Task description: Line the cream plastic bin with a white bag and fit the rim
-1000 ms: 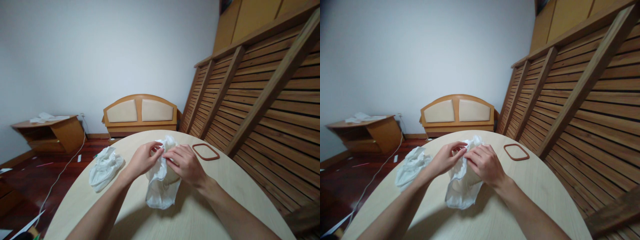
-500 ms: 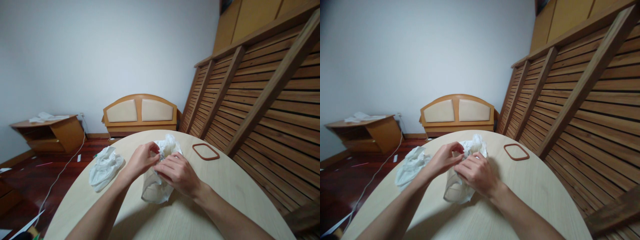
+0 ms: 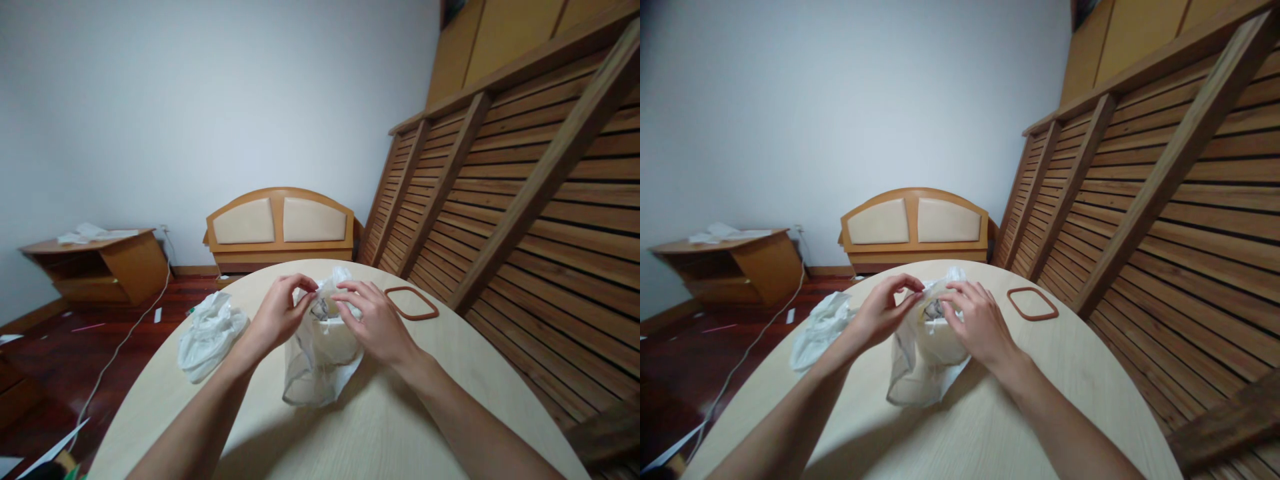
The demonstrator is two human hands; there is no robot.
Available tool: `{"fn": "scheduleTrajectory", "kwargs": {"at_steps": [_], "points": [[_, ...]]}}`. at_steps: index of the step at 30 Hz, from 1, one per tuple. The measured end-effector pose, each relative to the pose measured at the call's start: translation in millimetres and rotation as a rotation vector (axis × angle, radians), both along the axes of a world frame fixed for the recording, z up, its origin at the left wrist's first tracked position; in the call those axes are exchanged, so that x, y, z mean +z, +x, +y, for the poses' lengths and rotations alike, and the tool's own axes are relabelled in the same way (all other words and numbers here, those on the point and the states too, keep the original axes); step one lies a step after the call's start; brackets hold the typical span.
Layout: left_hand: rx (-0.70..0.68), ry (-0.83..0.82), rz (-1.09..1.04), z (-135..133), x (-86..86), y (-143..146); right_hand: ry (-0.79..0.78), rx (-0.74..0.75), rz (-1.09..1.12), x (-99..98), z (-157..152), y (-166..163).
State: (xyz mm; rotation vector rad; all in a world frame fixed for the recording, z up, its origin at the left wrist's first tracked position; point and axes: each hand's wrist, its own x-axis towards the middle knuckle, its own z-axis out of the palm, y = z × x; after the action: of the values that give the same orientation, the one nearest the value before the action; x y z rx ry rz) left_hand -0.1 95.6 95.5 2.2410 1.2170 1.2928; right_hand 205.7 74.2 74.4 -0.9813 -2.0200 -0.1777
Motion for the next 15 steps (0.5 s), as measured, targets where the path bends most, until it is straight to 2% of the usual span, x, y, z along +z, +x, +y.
{"fn": "scheduleTrajectory", "kwargs": {"at_steps": [2,9,12,15], "points": [[-0.021,0.017,-0.004,-3.9,3.1,1.2,-0.003,0.017,-0.032,-1.1,2.9,3.4],[-0.23,-0.039,-0.01,-14.9,7.6,6.1,-0.013,0.128,-0.152,-6.9,7.7,5.1],[-0.231,-0.069,0.011,-14.7,5.6,7.1,-0.013,0.13,-0.146,-7.5,8.8,5.5],[-0.158,-0.101,-0.005,-12.1,1.1,7.4,0.003,0.112,-0.139,-6.7,9.0,5.6]]}}
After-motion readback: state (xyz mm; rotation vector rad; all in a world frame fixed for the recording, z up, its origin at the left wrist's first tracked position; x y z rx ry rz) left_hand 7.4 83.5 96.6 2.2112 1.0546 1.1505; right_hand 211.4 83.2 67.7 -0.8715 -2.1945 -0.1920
